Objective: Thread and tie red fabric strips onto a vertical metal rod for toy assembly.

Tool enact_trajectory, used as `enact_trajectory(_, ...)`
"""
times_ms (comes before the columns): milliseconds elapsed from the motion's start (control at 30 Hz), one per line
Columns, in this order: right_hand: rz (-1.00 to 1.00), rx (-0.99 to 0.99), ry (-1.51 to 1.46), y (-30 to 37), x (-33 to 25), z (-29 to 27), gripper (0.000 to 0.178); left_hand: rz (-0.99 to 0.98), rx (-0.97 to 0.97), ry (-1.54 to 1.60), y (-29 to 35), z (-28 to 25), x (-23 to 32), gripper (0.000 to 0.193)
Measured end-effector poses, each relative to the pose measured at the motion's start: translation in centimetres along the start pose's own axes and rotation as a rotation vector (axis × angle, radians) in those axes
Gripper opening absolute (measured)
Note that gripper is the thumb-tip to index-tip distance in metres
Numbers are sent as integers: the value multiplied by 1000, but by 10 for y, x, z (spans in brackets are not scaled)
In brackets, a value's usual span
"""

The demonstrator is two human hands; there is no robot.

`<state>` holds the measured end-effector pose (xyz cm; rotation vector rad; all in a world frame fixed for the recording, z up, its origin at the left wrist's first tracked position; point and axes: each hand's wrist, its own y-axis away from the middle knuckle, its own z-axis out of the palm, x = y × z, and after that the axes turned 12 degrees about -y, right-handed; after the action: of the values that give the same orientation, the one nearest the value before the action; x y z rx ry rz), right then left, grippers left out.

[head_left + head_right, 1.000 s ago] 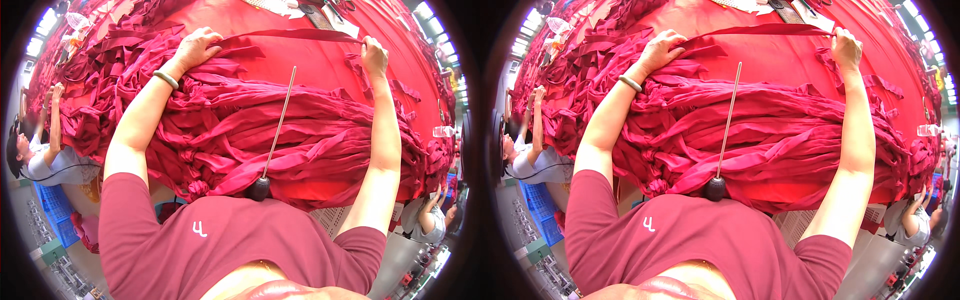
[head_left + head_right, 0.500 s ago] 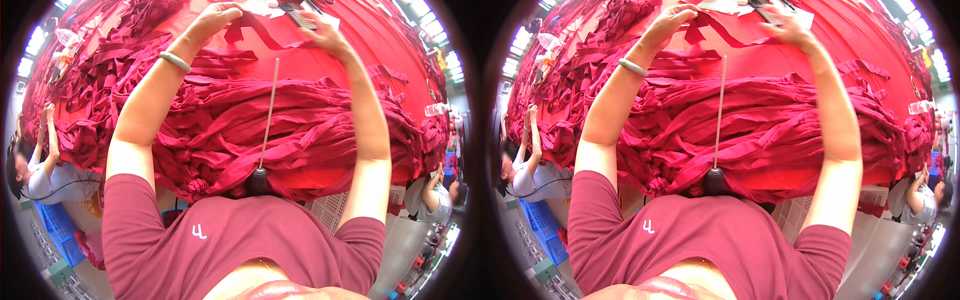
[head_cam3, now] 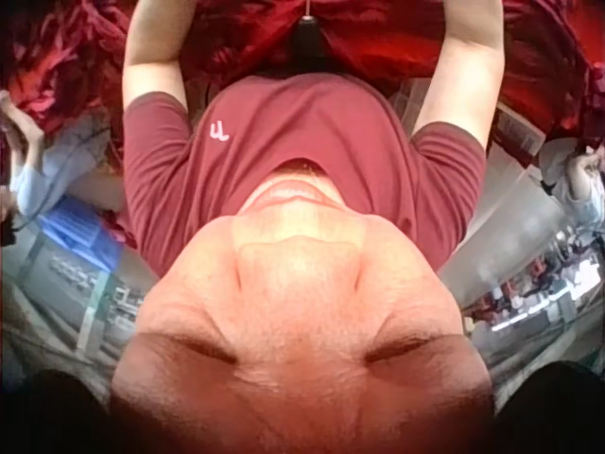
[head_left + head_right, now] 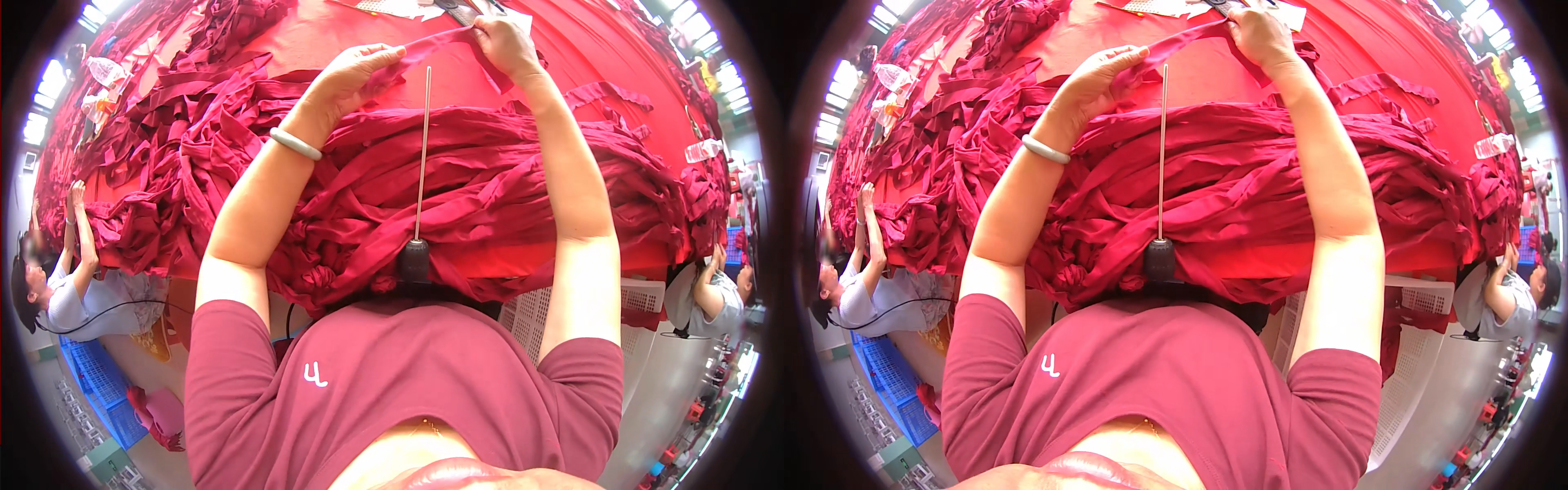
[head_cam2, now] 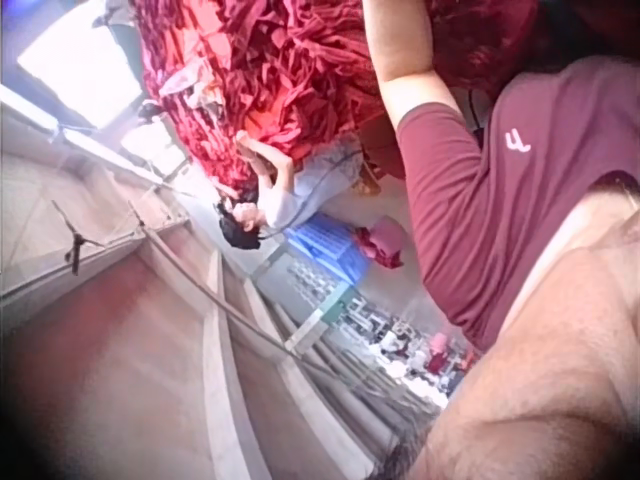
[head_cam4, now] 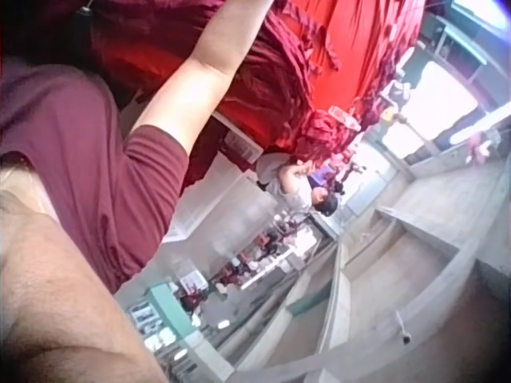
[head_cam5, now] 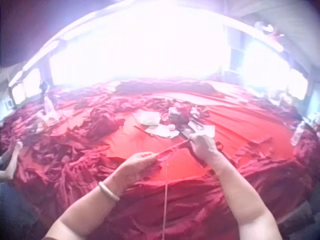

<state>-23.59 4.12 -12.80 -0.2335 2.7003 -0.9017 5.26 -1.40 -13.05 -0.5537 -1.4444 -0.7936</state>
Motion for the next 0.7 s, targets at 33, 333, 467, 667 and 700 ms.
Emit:
enact_trajectory(33, 16, -44, 239, 4, -5, 1, 25, -41, 21, 122, 4, 3, -3, 12)
enact_trajectory(333, 285, 135, -947, 63, -152, 22, 14, 74, -19, 608, 13, 28, -36, 15)
enact_trajectory(467, 349, 147, -961, 73, -139, 33, 12, 129, 320, -6, 13, 41, -44, 20)
enact_trajectory(667, 323, 161, -1030, 81, -127, 51, 11, 425, 526, -716, 24, 43, -43, 47)
enact_trajectory(700, 318, 177, -1062, 81, -127, 51, 12, 486, 644, -841, 28, 46, -38, 44)
